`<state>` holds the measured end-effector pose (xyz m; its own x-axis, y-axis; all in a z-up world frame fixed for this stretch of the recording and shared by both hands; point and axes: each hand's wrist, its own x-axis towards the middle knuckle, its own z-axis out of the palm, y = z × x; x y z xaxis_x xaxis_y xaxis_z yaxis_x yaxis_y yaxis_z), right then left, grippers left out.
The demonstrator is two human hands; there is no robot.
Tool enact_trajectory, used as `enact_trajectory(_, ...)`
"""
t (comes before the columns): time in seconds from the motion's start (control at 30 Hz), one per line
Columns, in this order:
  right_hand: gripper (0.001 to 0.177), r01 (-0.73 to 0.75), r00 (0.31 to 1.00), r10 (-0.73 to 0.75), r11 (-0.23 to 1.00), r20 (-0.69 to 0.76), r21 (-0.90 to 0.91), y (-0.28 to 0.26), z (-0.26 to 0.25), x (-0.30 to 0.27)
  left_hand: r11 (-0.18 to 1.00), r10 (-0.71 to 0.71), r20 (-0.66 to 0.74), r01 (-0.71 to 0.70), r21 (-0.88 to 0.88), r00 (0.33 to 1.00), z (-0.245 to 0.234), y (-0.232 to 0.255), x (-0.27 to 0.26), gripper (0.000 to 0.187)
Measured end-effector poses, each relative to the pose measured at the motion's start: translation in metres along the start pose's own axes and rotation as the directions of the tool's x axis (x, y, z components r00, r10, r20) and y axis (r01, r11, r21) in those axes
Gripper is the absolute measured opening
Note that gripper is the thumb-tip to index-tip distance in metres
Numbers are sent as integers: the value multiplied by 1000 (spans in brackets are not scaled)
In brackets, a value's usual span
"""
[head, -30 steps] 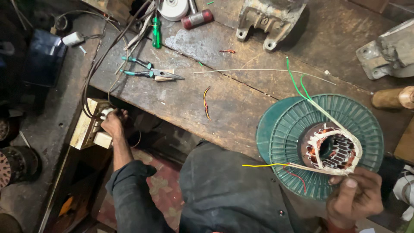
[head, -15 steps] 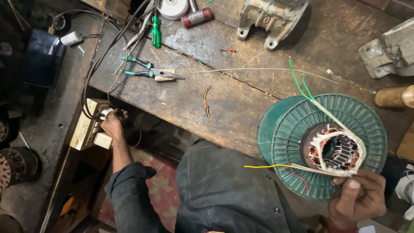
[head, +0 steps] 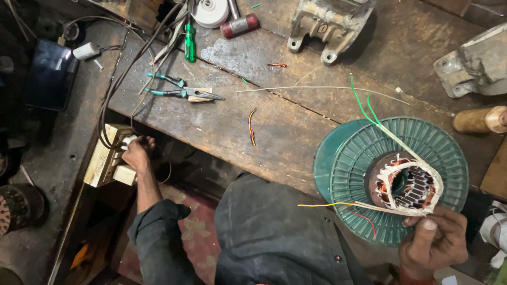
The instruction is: The person works on a motor stator, using pliers to strip and adjust wires, then inserts and secures wire ends into the stator slots. The person also briefly plugs a power adapter into a wall socket.
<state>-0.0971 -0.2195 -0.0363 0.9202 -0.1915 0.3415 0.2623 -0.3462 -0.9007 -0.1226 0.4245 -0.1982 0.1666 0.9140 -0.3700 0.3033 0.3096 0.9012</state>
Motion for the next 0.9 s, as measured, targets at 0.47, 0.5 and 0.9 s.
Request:
enact_trajectory(0.47, 37, 21, 1000, -20, 1000, 16, -22, -3, 1, 1, 997, -26, 57, 30, -75, 998, -2, 3, -5, 25)
enact_trajectory(0.5, 37, 22, 1000, -22, 999, 14, -23, -3, 1, 1, 996, -20, 68, 26, -89, 997, -1, 4, -6, 26)
enact_trajectory(0.9, 38, 11, 1000, -10, 1000, 26, -14, -2, -1, 0, 996, 26, 119, -16, -87, 993, 1, 15, -20, 27)
